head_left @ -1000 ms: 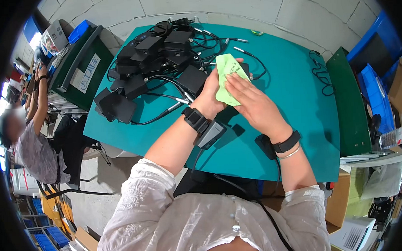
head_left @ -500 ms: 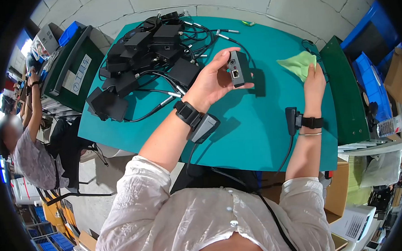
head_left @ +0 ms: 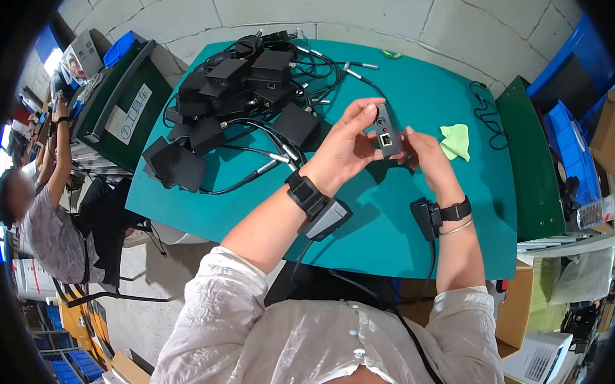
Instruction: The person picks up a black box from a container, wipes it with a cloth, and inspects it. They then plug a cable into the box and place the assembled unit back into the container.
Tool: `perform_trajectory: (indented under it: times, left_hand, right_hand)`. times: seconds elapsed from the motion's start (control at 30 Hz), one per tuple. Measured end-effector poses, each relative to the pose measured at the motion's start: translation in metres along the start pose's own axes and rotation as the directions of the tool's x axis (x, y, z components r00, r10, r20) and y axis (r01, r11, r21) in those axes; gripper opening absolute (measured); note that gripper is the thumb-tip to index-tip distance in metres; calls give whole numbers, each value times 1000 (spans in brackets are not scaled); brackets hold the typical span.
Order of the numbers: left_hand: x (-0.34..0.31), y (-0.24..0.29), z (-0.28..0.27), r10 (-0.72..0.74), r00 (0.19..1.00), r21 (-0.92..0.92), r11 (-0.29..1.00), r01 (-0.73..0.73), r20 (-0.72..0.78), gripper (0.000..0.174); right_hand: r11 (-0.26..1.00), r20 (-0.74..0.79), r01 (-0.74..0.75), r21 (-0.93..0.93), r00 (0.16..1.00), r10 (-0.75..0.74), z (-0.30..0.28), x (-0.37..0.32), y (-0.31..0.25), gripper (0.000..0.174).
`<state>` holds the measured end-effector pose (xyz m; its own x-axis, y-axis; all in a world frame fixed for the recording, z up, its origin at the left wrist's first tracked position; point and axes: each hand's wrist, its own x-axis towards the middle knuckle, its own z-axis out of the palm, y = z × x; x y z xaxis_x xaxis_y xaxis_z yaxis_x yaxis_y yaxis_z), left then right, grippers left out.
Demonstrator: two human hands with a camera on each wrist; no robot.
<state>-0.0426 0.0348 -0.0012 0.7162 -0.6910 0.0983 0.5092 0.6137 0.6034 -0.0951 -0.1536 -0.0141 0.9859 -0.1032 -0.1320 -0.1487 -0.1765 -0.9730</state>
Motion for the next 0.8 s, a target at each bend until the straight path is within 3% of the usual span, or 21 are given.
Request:
perform_trajectory:
  times: [0.27,0.33,0.57,0.63,0.67,0.73,0.8]
  left_hand:
    - [-4,-8,5,-39,996,80,996,33,74,41]
    - [-4,-8,6,-37,995,113,993,26,94,41]
    - [-5,-6,11,-16,993,161,987,-3,118,44]
    - [-7,-6,11,-19,993,141,990,3,118,46]
    - [-6,-5,10,-16,986,181,983,-15,164,55]
    - [-4,-3,10,-24,976,222,975,-25,216,64]
    - [-2,-4,12,-25,950,1,1000,26,312,72]
  right_hand:
    - [965,-33,-106,239,993,117,8,5,9,38]
    - [905,24,-114,409,993,114,12,0,-3,35]
    - [878,-6,-101,468,993,118,8,1,-2,29]
    - [863,33,-77,500,997,70,5,-1,-4,28]
    - [861,32,-78,502,997,71,5,-1,-6,28]
    - [725,-59,112,680,993,-99,4,1,-10,25]
    - [691,-69,152,707,987,-146,-8,2,-9,27]
